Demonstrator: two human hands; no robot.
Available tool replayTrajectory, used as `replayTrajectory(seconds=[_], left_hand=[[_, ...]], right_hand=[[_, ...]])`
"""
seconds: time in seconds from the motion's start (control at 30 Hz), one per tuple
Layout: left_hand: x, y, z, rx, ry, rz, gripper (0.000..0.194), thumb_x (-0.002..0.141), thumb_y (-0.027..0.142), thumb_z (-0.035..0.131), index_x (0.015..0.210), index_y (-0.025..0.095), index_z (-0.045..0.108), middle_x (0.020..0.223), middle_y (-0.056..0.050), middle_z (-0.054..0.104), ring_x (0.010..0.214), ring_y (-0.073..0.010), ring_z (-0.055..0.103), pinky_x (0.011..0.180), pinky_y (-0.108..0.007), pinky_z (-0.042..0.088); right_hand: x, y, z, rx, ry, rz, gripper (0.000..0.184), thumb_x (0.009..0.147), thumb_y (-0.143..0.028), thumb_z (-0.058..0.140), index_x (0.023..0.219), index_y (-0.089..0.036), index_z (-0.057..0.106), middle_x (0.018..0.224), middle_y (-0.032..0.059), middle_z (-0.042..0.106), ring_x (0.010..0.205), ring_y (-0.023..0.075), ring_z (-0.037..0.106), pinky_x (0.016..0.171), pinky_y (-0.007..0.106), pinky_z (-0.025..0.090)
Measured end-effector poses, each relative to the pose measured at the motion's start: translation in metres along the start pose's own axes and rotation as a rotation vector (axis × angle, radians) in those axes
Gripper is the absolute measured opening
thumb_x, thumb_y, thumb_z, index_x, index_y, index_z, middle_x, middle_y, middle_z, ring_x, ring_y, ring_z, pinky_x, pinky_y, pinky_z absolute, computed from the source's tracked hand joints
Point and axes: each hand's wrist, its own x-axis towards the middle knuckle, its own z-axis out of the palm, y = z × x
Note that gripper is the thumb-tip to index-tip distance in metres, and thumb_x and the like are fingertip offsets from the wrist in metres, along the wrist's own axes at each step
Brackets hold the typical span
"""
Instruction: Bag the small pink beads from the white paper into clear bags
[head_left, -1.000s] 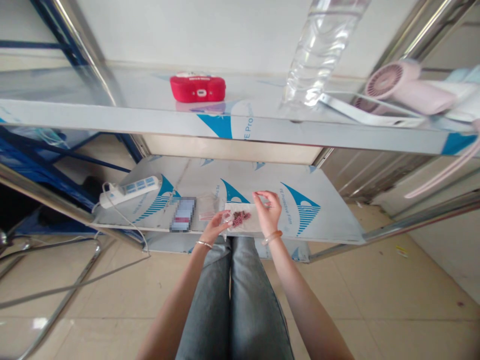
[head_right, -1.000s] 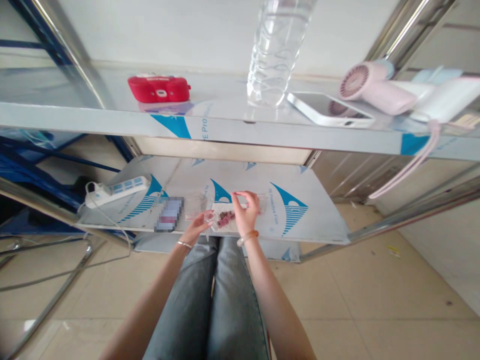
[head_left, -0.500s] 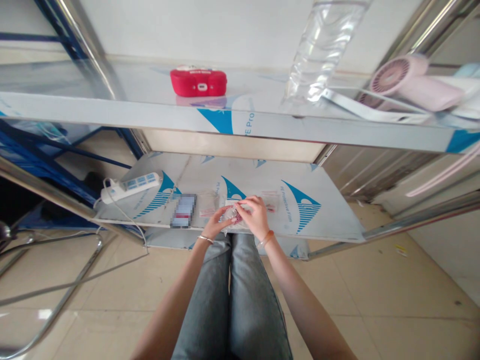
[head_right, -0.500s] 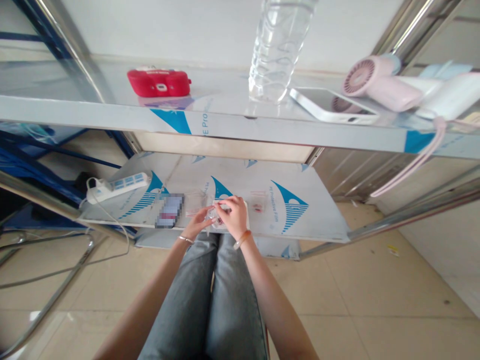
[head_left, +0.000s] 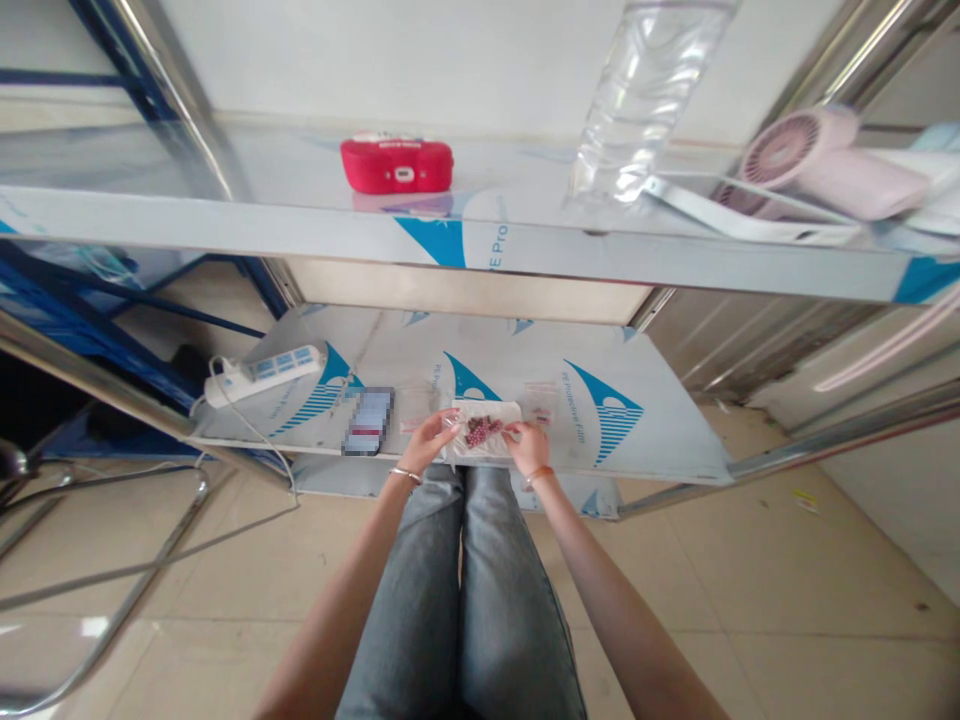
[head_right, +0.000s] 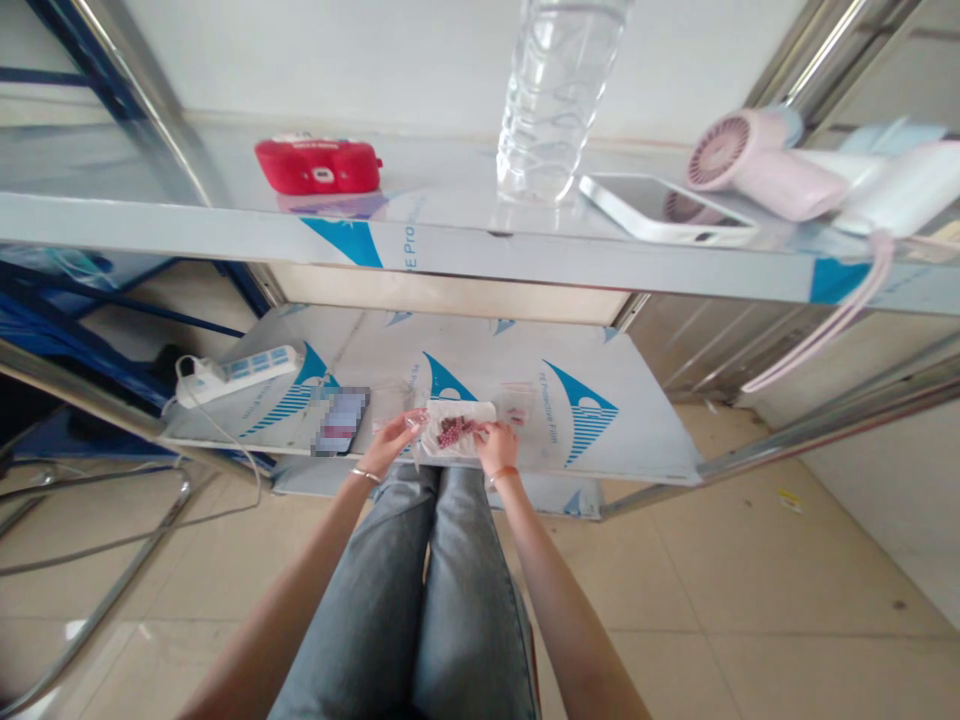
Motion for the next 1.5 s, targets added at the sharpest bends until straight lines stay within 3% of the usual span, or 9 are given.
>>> replayTrajectory(seconds=[0.2, 0.4, 0.6, 0.77, 0.9, 1.03, 1.2, 1.37, 1.5], left_hand=[[0.002, 0.001, -0.001, -0.013, -0.025, -0.056, 0.052, 0.068, 0.052, 0.073, 0.104, 0.016, 0.067, 0.111, -0.011, 0.068, 0.107, -0.0253, 0.06, 0.1, -0.041, 0.04], [0.004, 0.001, -0.001, -0.05, -0.03, -0.112, 0.05, 0.065, 0.045, 0.078, 0.103, 0.015, 0.067, 0.108, -0.01, 0.069, 0.103, -0.024, 0.062, 0.098, -0.04, 0.041], [0.007, 0.001, -0.001, -0.075, -0.037, -0.131, 0.047, 0.064, 0.041, 0.08, 0.102, 0.016, 0.068, 0.106, -0.009, 0.07, 0.103, -0.0237, 0.062, 0.096, -0.039, 0.042], [0.009, 0.001, 0.0, -0.066, -0.044, -0.111, 0.044, 0.066, 0.043, 0.078, 0.101, 0.017, 0.069, 0.111, -0.009, 0.069, 0.109, -0.0243, 0.059, 0.099, -0.039, 0.039], [0.011, 0.002, 0.001, -0.068, -0.036, -0.114, 0.046, 0.066, 0.043, 0.078, 0.104, 0.019, 0.069, 0.115, -0.009, 0.067, 0.113, -0.0252, 0.057, 0.102, -0.04, 0.037], [0.012, 0.004, 0.002, -0.077, -0.066, -0.118, 0.049, 0.066, 0.042, 0.078, 0.108, 0.019, 0.068, 0.115, -0.01, 0.067, 0.112, -0.0253, 0.058, 0.102, -0.041, 0.038], [0.014, 0.007, 0.005, -0.08, -0.102, -0.091, 0.051, 0.065, 0.04, 0.079, 0.11, 0.019, 0.067, 0.113, -0.01, 0.068, 0.11, -0.0258, 0.059, 0.101, -0.041, 0.039], [0.016, 0.009, 0.01, -0.084, -0.139, -0.042, 0.05, 0.065, 0.039, 0.079, 0.109, 0.019, 0.067, 0.115, -0.009, 0.067, 0.11, -0.0259, 0.058, 0.1, -0.04, 0.039], [0.016, 0.012, 0.011, -0.045, -0.14, -0.054, 0.049, 0.067, 0.04, 0.078, 0.11, 0.019, 0.066, 0.111, -0.009, 0.069, 0.108, -0.0255, 0.059, 0.1, -0.04, 0.039]], right_hand=[[-0.003, 0.0, 0.011, -0.069, -0.089, -0.017, 0.021, 0.081, -0.031, 0.063, 0.098, -0.02, 0.073, 0.099, 0.0088, 0.065, 0.097, 0.0224, 0.056, 0.085, 0.031, 0.041], [0.004, -0.002, 0.016, -0.038, -0.103, -0.107, 0.016, 0.082, -0.026, 0.062, 0.09, -0.021, 0.075, 0.092, 0.0071, 0.064, 0.088, 0.0184, 0.056, 0.086, 0.031, 0.042], [0.016, 0.005, 0.022, 0.219, 0.057, -0.11, 0.009, 0.075, -0.021, 0.064, 0.073, -0.015, 0.072, 0.079, 0.0067, 0.066, 0.078, 0.0191, 0.058, 0.08, 0.034, 0.045], [0.035, -0.006, -0.014, 0.49, 0.359, -0.055, 0.019, 0.078, -0.031, 0.061, 0.078, -0.014, 0.068, 0.082, 0.008, 0.067, 0.079, 0.0179, 0.058, 0.076, 0.031, 0.046], [0.046, -0.035, -0.06, 0.604, 0.463, -0.055, 0.027, 0.079, -0.04, 0.06, 0.083, -0.014, 0.067, 0.086, 0.0082, 0.066, 0.079, 0.0165, 0.057, 0.067, 0.027, 0.044], [0.042, -0.07, -0.09, 0.637, 0.443, -0.162, 0.024, 0.081, -0.038, 0.06, 0.084, -0.015, 0.067, 0.088, 0.0069, 0.065, 0.082, 0.0152, 0.058, 0.068, 0.026, 0.044], [0.026, -0.096, -0.092, 0.586, 0.289, -0.355, 0.016, 0.085, -0.032, 0.058, 0.082, -0.018, 0.066, 0.087, 0.0046, 0.065, 0.087, 0.0153, 0.059, 0.078, 0.028, 0.046], [0.019, -0.094, -0.079, 0.488, 0.118, -0.476, 0.012, 0.082, -0.029, 0.062, 0.079, -0.019, 0.069, 0.086, 0.0039, 0.065, 0.088, 0.0158, 0.059, 0.084, 0.03, 0.045], [0.029, -0.076, -0.073, 0.524, 0.211, -0.383, 0.015, 0.084, -0.029, 0.057, 0.08, -0.018, 0.068, 0.082, 0.0043, 0.065, 0.082, 0.0151, 0.059, 0.08, 0.029, 0.047]])
